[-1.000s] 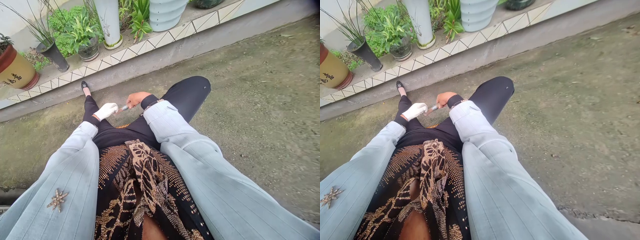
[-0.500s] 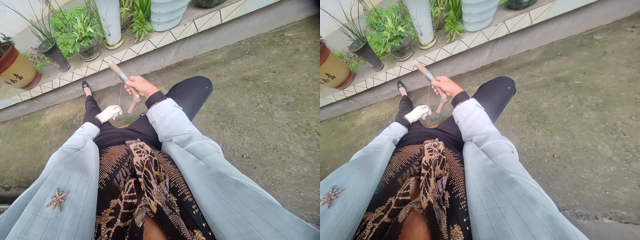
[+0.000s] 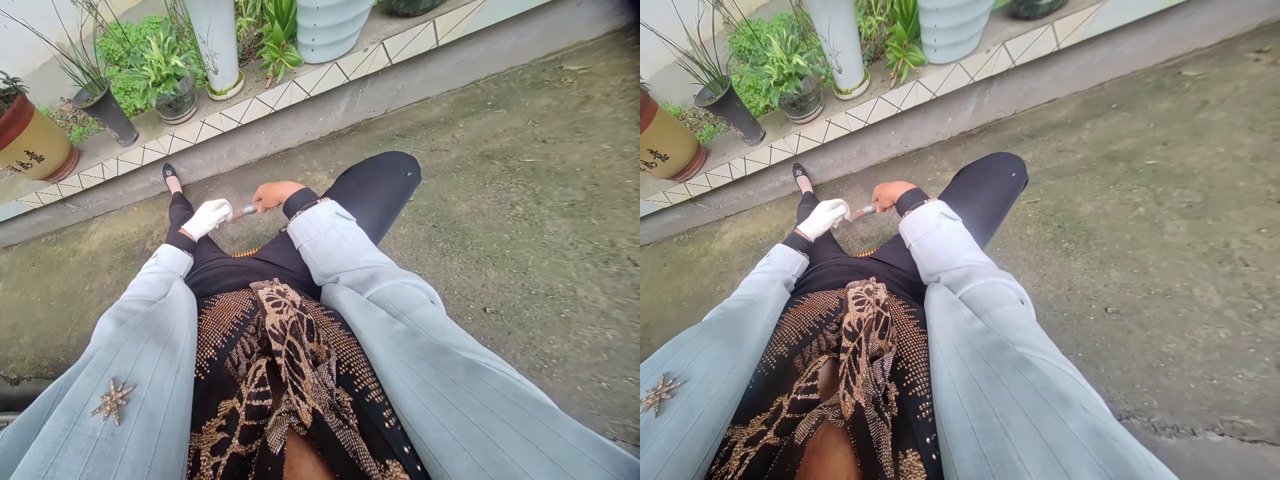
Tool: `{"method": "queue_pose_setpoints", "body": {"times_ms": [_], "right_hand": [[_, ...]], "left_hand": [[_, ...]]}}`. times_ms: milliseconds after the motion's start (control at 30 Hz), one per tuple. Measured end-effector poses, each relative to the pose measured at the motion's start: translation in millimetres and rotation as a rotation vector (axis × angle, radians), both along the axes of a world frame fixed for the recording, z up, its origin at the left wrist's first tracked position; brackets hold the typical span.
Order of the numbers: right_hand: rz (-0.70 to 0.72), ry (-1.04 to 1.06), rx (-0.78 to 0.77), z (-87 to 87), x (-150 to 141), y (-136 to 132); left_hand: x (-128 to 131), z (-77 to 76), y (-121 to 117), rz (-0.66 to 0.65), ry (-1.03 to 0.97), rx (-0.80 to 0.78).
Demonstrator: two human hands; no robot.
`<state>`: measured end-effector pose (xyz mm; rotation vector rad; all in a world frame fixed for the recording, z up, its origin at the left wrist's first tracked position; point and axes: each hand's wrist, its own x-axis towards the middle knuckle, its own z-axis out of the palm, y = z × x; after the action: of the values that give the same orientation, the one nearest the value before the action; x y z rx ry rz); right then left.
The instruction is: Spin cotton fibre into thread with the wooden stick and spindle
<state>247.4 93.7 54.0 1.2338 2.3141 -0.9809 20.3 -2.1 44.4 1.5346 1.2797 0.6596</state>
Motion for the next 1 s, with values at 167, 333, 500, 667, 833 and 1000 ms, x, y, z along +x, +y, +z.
{"method": "queue_pose_setpoints", "body": {"times_ms": [167, 333, 500, 667, 833, 1000], "right_hand": [[0.175, 0.07, -0.376, 1.4, 1, -7], [0.083, 0.549, -0.375, 12.2, 8, -7], [-0.425, 0.784, -0.003, 10.0, 5, 2], [-0.341, 0.24, 0.308, -2.1, -1, 9], [0.011, -0.028, 0.155, -3.1, -3, 1], [0.103, 0.032, -0.12, -6.5, -2, 0]], "left_hand": [[-1, 6.5, 4, 0.078, 0.036, -0.006], [4, 0.2, 1, 0.242, 0.033, -0.034], [11, -11.0, -11, -0.006, -0.037, -0.14], [11, -11.2, -12, -0.103, -0.033, -0.175], [4, -4.4, -4, 0.049, 0.002, -0.032], [-4, 2.5, -3, 0.166, 0.032, -0.005]]}}
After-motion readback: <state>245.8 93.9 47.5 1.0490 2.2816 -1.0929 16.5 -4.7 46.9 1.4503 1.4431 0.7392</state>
